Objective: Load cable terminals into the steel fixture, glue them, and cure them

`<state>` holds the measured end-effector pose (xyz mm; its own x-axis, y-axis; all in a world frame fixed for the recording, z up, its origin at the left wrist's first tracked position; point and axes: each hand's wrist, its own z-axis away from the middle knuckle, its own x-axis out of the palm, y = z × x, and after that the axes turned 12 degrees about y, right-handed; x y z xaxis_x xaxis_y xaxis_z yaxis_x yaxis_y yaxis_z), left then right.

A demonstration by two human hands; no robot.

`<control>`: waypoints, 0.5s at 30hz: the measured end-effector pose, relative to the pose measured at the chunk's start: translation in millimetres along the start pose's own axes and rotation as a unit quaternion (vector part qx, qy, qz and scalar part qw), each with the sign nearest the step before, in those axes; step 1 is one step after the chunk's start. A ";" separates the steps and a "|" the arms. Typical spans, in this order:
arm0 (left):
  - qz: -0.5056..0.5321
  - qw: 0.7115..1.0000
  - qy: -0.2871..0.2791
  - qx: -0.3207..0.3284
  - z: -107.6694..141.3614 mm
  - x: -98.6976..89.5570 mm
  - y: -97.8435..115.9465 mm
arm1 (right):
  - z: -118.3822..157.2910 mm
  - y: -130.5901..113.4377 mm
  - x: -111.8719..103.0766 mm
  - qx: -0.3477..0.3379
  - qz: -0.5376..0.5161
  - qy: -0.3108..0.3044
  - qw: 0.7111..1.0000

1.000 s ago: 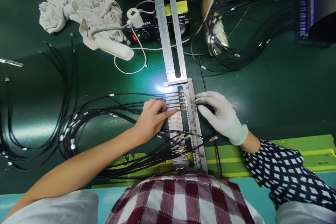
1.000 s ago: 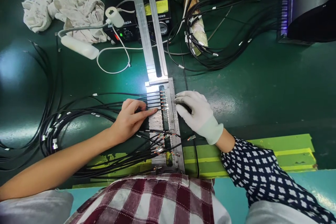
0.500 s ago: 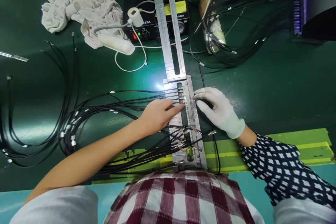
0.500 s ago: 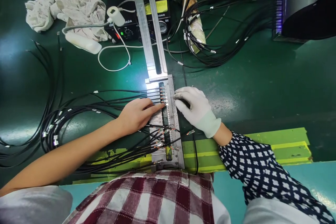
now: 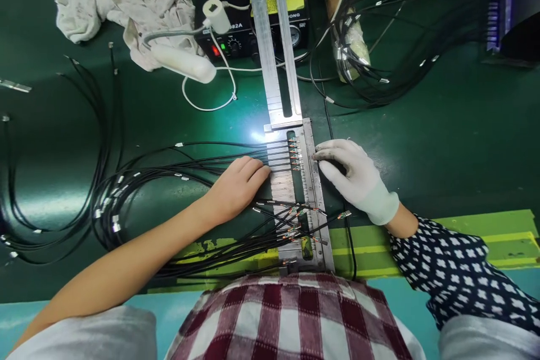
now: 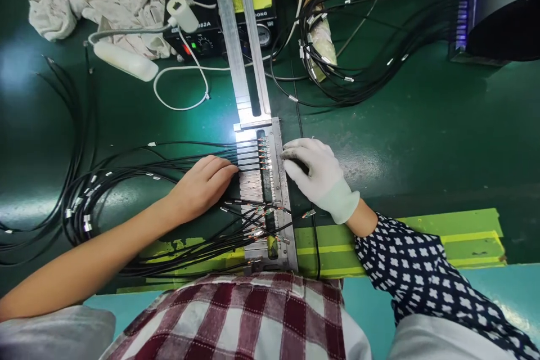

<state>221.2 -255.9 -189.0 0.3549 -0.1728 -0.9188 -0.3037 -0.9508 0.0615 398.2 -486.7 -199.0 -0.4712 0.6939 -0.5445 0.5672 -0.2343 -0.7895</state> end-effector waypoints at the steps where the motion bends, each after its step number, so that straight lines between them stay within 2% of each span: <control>1: 0.001 1.000 0.001 -0.002 -1.0 -1.4 -0.8 | 0.0 0.5 0.0 0.001 0.000 0.000 1.000; 5: 0.006 0.999 0.023 -0.021 -4.2 -14.0 -1.3 | 0.9 -4.6 -1.8 -0.002 -0.001 -0.004 1.000; 8: 0.027 0.997 0.069 -0.033 0.4 -25.1 4.6 | 2.6 -19.6 -2.8 -0.036 -0.007 0.006 0.999; 10: 0.040 0.994 0.097 -0.038 5.4 -29.9 10.5 | 3.8 -31.9 -1.5 -0.056 -0.025 -0.012 0.998; 15: 0.098 0.980 0.149 -0.083 11.1 -34.1 24.7 | 6.6 -49.7 7.4 0.003 -0.156 -0.080 0.985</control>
<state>191.8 -270.6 -160.4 0.5550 -0.3998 -0.7294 -0.2530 -0.9165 0.3099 362.1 -474.4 -165.7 -0.7224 0.6165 -0.3130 0.3744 -0.0319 -0.9267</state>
